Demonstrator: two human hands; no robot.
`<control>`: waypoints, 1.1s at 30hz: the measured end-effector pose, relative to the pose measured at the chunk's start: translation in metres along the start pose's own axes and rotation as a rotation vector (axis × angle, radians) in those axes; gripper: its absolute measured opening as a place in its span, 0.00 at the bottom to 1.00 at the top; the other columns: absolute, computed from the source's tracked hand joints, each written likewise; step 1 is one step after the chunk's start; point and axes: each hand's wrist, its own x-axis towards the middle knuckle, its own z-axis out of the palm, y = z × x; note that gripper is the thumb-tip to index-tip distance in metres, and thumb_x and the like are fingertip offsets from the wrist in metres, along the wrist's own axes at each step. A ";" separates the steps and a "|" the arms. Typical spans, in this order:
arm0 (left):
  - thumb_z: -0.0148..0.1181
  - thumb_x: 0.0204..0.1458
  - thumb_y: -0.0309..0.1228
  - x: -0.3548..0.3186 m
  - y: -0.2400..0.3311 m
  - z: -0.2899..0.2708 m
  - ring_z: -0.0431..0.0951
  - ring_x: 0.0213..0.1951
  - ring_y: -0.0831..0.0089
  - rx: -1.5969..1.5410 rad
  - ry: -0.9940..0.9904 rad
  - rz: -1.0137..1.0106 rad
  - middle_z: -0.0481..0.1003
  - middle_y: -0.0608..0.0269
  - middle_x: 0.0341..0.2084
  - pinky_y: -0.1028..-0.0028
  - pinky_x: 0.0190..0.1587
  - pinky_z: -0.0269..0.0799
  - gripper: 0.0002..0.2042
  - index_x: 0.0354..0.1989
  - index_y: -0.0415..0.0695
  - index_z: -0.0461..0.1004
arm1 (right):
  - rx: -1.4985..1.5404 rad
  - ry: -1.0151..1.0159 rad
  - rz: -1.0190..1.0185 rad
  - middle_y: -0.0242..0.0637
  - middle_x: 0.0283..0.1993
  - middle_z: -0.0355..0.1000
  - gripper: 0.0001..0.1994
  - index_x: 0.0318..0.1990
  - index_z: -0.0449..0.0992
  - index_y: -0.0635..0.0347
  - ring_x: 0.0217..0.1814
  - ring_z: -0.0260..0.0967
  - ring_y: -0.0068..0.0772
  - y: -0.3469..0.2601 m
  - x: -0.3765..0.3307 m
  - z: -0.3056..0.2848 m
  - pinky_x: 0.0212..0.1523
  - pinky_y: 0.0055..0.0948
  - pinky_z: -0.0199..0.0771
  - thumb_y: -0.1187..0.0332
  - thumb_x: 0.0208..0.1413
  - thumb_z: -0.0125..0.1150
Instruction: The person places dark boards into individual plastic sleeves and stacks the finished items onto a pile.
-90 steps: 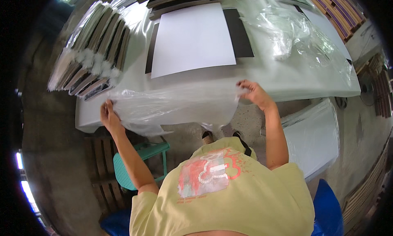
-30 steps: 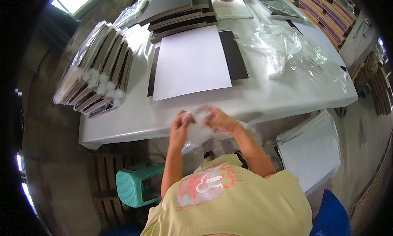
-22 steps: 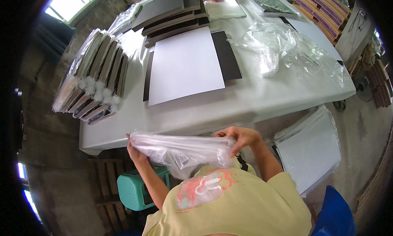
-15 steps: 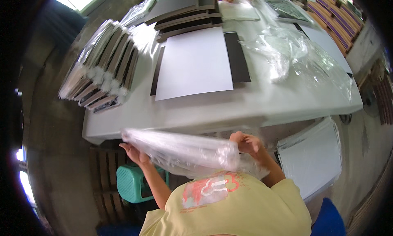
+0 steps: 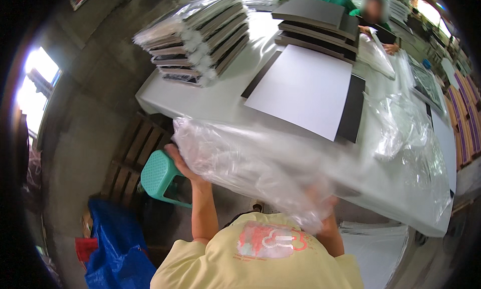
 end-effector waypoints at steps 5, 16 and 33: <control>0.46 0.45 0.58 -0.001 0.034 -0.032 0.67 0.47 0.65 0.062 -0.157 -0.015 0.66 0.59 0.47 0.67 0.49 0.64 0.35 0.55 0.43 0.57 | -0.130 0.028 -0.045 0.41 0.50 0.62 0.31 0.49 0.65 0.59 0.50 0.60 0.35 0.016 -0.016 0.001 0.50 0.33 0.59 0.46 0.43 0.55; 0.62 0.39 0.31 -0.048 -0.038 -0.127 0.71 0.42 0.69 0.339 -0.077 -1.298 0.72 0.62 0.39 0.70 0.48 0.63 0.21 0.44 0.39 0.68 | 0.790 -0.154 -0.908 0.37 0.52 0.58 0.37 0.59 0.51 0.50 0.54 0.56 0.48 -0.107 0.045 0.007 0.51 0.49 0.59 0.45 0.44 0.55; 0.61 0.32 0.21 0.164 -0.017 -0.207 0.69 0.26 0.76 1.168 -0.303 -1.000 0.71 0.66 0.23 0.78 0.31 0.65 0.16 0.35 0.41 0.71 | -0.646 1.421 -0.002 0.35 0.36 0.66 0.20 0.44 0.69 0.60 0.30 0.59 0.25 0.023 0.109 -0.047 0.33 0.22 0.62 0.81 0.38 0.58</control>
